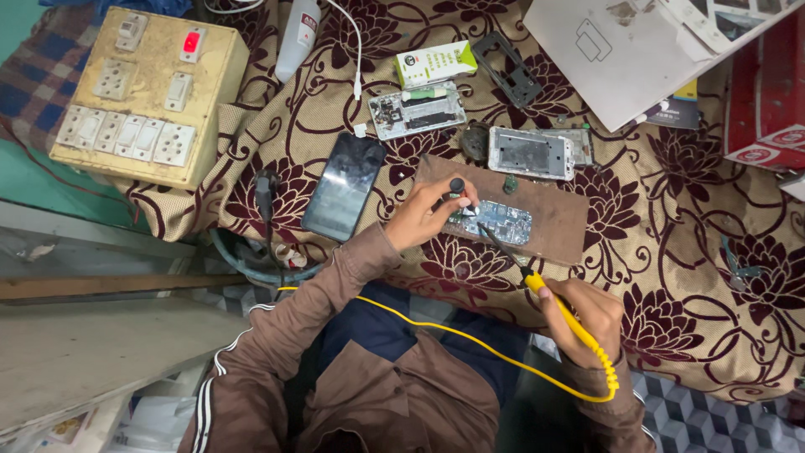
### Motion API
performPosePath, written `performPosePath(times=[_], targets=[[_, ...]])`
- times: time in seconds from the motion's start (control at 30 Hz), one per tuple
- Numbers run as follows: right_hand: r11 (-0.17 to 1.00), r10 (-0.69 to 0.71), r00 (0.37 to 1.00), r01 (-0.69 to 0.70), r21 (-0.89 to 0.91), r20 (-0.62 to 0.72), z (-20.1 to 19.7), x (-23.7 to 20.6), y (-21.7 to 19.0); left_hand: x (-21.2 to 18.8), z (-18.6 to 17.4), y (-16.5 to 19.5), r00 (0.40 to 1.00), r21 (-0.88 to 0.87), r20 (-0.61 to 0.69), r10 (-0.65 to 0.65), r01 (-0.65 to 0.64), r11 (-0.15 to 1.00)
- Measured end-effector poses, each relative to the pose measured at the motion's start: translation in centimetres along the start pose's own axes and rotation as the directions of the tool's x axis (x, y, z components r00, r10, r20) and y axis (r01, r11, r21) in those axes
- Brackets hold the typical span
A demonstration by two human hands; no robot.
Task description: The person uses a yellow soldering iron to work on a small circuit board placed on a brown mat. They hold the board steady with their left hand while applying the soldering iron with their right hand. The person occasionally uses a small tool to adjust components on the board.
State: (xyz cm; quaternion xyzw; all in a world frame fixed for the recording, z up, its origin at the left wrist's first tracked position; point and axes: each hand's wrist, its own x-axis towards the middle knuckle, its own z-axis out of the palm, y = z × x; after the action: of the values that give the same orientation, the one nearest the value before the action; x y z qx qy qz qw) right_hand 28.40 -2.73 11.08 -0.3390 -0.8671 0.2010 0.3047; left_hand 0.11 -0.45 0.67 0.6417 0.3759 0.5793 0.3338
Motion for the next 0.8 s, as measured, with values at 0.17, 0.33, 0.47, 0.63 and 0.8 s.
performPosePath(times=[0.17,0.33,0.47,0.63,0.8], targets=[[1.000,0.010,1.000,-0.010,-0.010,-0.011,-0.25,0.02,0.11,0.06,0.02,-0.03,1.000,0.001,0.001,0.007,-0.007,1.000],[1.000,0.021,1.000,-0.021,-0.002,-0.015,-0.31,0.08,0.05,0.04,0.00,0.01,1.000,-0.002,-0.007,0.011,-0.011,1.000],[0.999,0.034,0.999,-0.034,0.001,-0.014,-0.26,0.13,0.00,0.02,-0.03,-0.05,1.000,0.002,-0.005,0.003,-0.003,1.000],[0.999,0.039,0.999,-0.039,0.006,-0.002,-0.38,0.16,0.05,0.06,0.02,-0.11,1.000,-0.001,-0.006,0.013,-0.013,1.000],[1.000,-0.004,1.000,0.004,0.024,0.005,-0.31,0.24,0.17,0.04,0.04,-0.19,1.000,0.018,-0.010,-0.002,0.002,1.000]])
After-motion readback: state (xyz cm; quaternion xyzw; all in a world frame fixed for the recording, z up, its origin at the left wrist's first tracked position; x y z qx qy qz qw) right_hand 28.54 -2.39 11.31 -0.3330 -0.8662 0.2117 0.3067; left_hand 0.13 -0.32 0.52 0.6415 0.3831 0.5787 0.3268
